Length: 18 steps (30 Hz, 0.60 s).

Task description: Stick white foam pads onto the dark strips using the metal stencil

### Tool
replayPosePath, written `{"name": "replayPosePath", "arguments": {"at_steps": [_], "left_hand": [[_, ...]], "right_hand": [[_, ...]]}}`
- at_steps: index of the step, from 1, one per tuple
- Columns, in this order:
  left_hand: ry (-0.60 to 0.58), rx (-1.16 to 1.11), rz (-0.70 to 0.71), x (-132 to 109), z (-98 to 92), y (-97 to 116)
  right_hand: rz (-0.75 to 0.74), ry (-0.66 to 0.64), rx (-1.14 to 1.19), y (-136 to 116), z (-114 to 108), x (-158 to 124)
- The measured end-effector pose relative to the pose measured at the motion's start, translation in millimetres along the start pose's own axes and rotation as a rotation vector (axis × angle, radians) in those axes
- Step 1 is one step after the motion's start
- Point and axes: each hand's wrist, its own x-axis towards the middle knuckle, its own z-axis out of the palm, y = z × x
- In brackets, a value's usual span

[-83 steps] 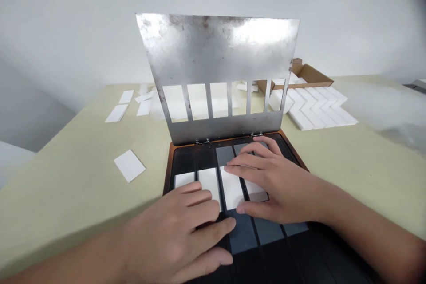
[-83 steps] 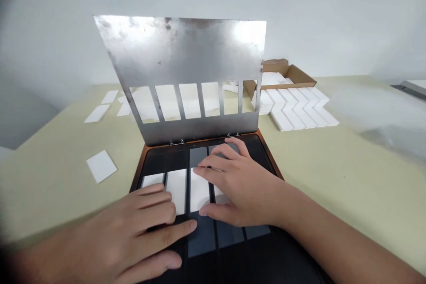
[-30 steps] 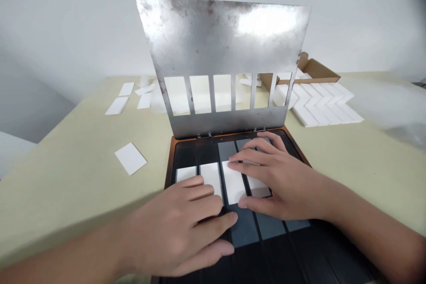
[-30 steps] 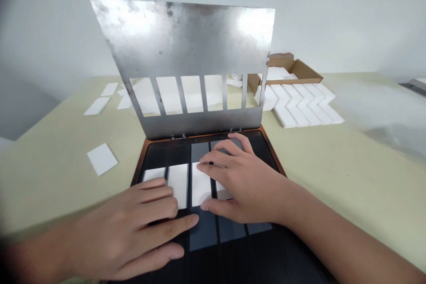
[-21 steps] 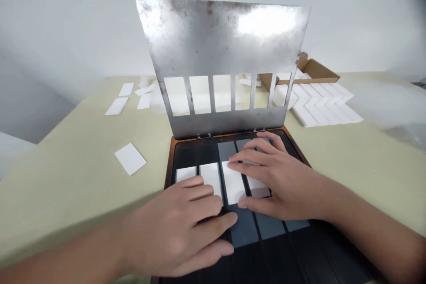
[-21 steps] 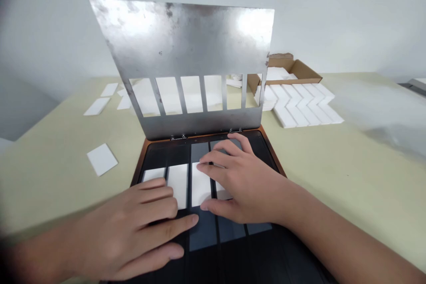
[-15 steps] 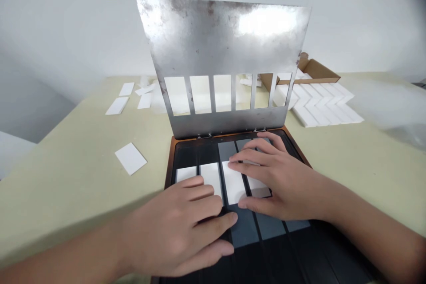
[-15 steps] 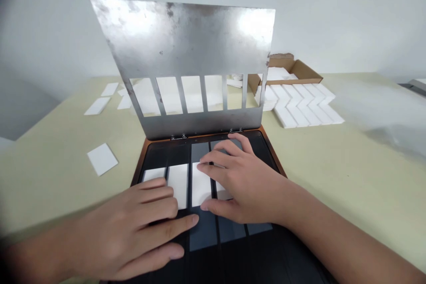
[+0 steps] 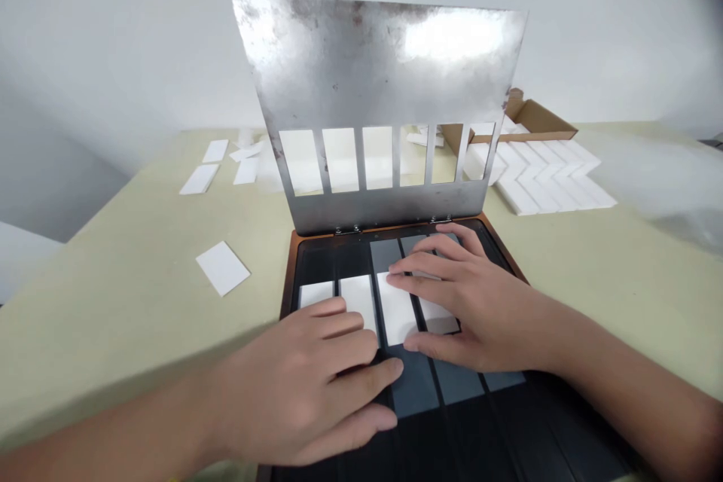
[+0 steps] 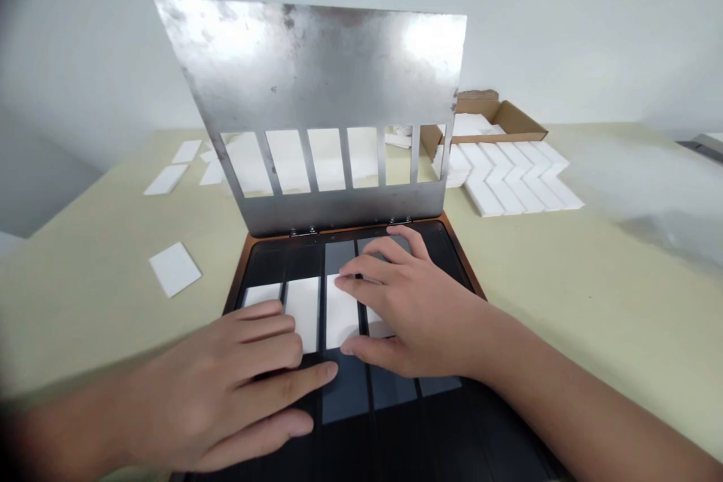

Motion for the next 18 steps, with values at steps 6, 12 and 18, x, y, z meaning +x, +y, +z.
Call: {"name": "replayPosePath", "arguments": {"at_steps": [6,12,18], "left_hand": [[-0.003,-0.008,0.002,-0.6,0.3,-0.7],[0.002,-0.005,0.004,-0.6,0.5,-1.9],[-0.006,0.001,0.009,0.2,2.4,-1.9]], "right_hand": [[0.006,-0.008,-0.004,-1.7,-0.1,-0.3],[-0.001,-0.004,-0.011,-0.5,0.0,-1.0],[-0.008,0.017,-0.023,0.0,1.1,-0.6]]}}
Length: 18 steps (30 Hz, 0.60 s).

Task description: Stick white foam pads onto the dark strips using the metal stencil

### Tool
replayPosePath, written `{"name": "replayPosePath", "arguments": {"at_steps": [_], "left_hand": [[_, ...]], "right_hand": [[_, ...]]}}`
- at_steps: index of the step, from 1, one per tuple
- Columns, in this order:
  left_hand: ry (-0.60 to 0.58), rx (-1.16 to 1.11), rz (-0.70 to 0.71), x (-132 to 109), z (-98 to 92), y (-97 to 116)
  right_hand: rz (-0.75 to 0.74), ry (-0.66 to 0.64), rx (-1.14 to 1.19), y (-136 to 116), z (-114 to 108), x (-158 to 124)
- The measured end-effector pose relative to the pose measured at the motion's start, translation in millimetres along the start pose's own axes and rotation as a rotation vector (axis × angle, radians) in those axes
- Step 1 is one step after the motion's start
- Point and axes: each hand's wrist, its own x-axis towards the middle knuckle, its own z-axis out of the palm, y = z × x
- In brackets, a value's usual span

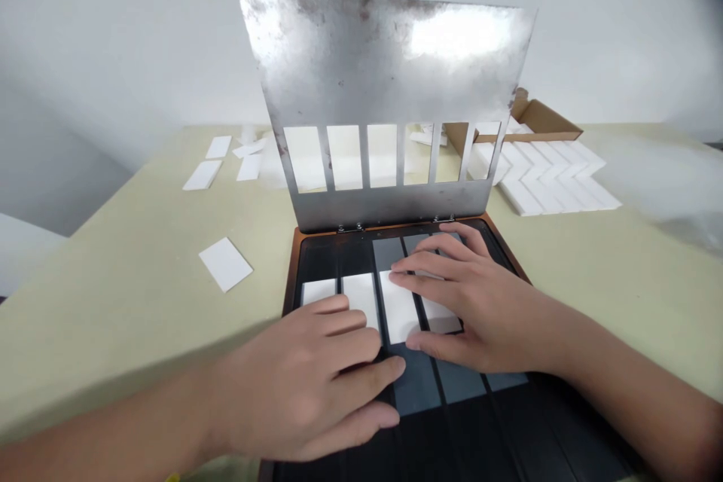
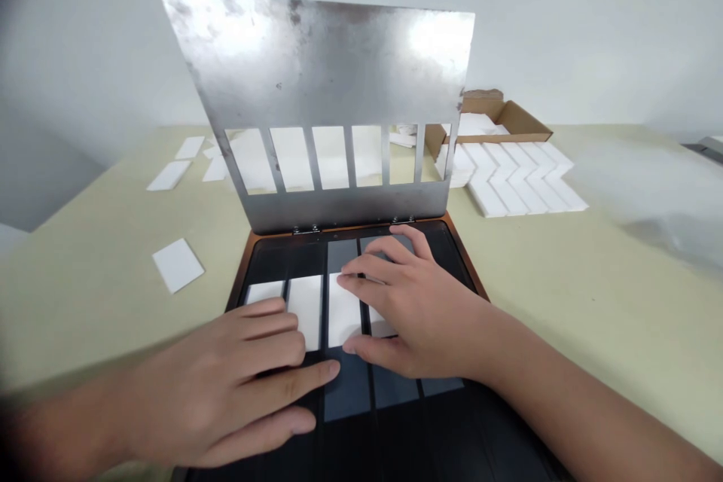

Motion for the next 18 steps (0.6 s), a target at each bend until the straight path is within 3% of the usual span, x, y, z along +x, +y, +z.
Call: {"name": "replayPosePath", "arguments": {"at_steps": [18], "left_hand": [[0.001,-0.001,0.01,-1.5,-2.0,0.9]], "right_hand": [[-0.01,0.008,-0.011,0.0,1.3,-1.6]]}}
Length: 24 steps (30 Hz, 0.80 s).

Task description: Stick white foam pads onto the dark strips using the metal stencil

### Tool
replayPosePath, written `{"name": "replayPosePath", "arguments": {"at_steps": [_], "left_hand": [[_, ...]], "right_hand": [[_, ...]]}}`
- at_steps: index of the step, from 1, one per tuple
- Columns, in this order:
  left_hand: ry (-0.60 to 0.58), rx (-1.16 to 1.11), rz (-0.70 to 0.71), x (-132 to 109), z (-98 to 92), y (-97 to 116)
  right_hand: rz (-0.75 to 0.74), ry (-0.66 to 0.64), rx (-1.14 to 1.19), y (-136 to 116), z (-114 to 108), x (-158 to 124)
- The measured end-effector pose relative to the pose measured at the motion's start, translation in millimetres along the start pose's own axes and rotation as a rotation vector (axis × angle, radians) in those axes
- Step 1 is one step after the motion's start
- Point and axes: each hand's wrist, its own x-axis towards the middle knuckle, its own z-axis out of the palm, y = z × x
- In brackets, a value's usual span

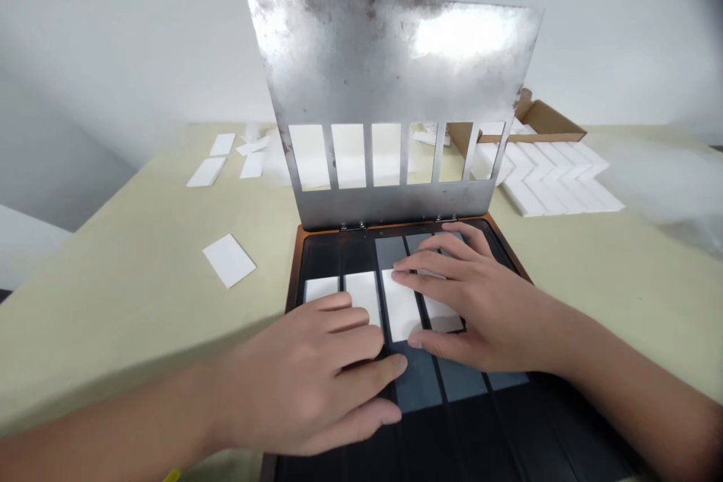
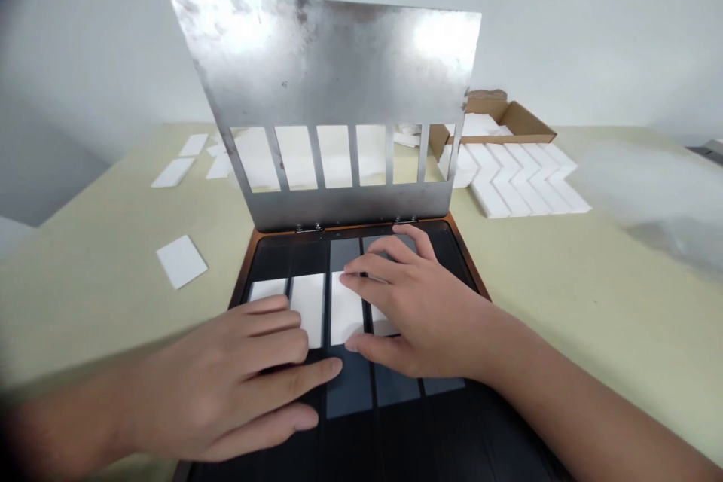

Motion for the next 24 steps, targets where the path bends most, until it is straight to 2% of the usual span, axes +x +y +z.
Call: {"name": "replayPosePath", "arguments": {"at_steps": [12,24], "left_hand": [[0.002,-0.004,0.0,3.5,0.4,-1.2],[0.0,0.021,0.023,2.2,0.2,-0.2]], "right_hand": [[0.003,-0.001,-0.015,-0.2,-0.2,0.3],[0.009,-0.056,0.003,-1.6,-5.3,1.1]]}}
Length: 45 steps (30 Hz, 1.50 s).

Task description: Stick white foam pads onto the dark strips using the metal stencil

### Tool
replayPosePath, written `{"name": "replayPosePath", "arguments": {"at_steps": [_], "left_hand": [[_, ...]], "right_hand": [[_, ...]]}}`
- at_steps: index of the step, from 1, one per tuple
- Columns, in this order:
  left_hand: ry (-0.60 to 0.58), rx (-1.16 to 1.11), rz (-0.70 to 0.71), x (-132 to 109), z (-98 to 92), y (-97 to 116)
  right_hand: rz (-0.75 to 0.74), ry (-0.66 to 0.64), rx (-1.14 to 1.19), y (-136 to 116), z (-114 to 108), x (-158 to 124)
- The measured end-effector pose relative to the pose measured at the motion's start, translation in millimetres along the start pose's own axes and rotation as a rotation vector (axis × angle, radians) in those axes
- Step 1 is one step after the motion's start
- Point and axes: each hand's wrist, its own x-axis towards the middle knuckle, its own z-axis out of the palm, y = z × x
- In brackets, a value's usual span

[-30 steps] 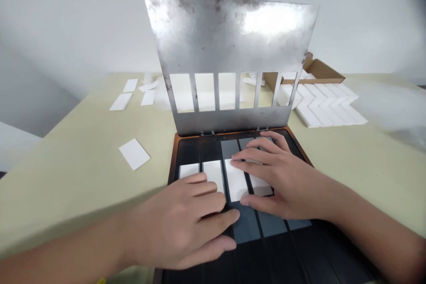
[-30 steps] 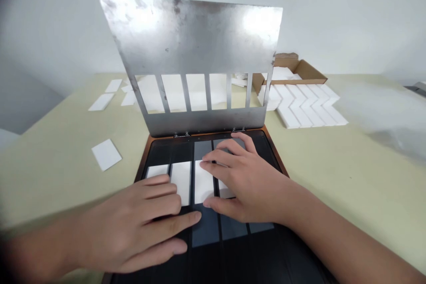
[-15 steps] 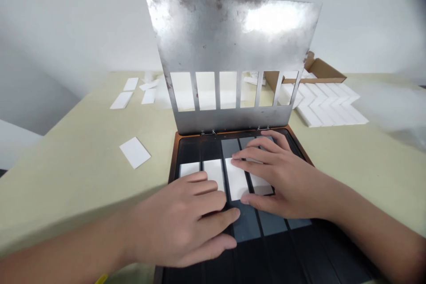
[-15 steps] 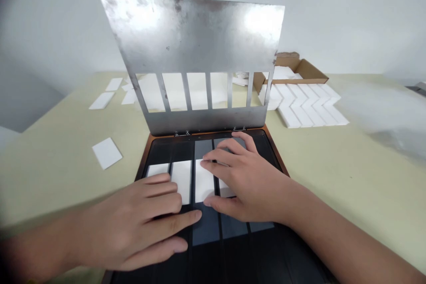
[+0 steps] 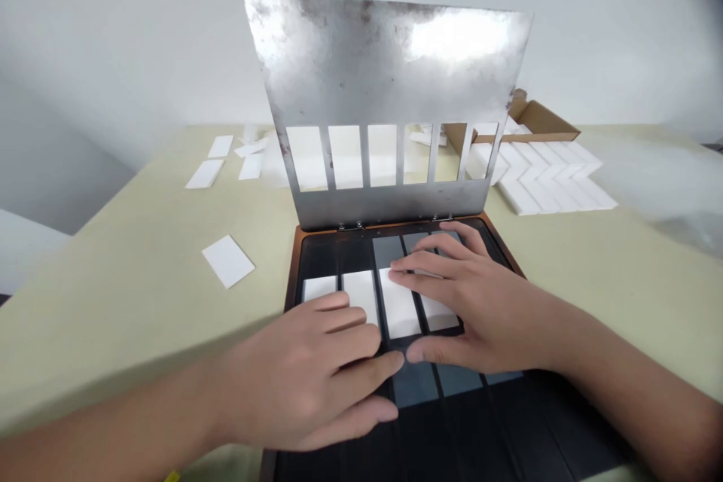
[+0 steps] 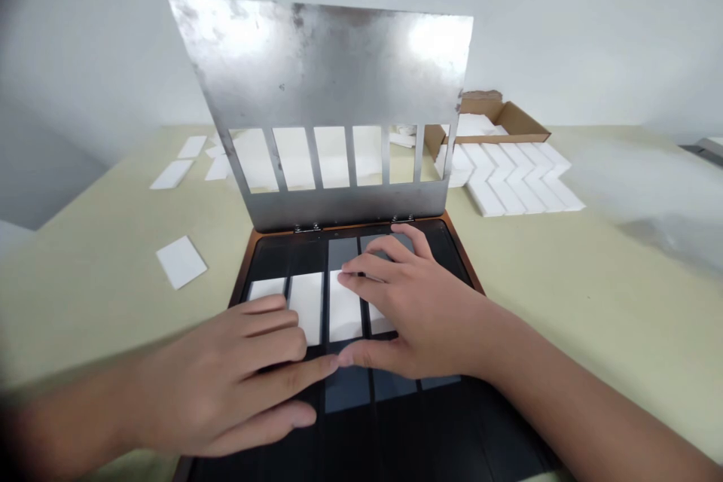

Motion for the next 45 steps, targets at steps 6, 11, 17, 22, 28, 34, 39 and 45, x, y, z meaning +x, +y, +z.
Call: {"name": "replayPosePath", "arguments": {"at_steps": [6,11,17,22,28,34,39,45], "left_hand": [[0.015,0.006,0.003,-0.3,-0.1,-1.9],[0.026,-0.004,-0.014,-1.3,-1.2,-1.1],[0.029,-0.028,-0.044,-1.6,0.4,-2.4],[0.02,-0.027,-0.031,-1.0,0.8,-2.7],[0.036,-0.007,-0.005,0.1,-1.9,-1.6],[0.03,-0.01,-0.005,-0.2,-2.2,-0.7],[0.026,-0.014,-0.003,-1.4,-0.6,-1.7],[0.025,-0.015,-0.007,-0.6,-0.3,-2.0]], "right_hand": [[-0.015,0.016,0.027,-1.4,-1.9,0.1],[-0.011,0.022,0.073,-2.1,-1.8,0.4],[0.0,0.005,0.099,-2.9,-4.2,1.9],[0.039,-0.027,0.077,-3.6,-4.8,1.9],[0.022,-0.003,0.038,-2.1,0.5,1.2],[0.01,0.018,0.009,-2.5,0.7,1.8],[0.0,0.022,-0.001,-2.3,0.8,1.8],[-0.003,0.013,-0.01,-2.8,-0.2,2.3]]}}
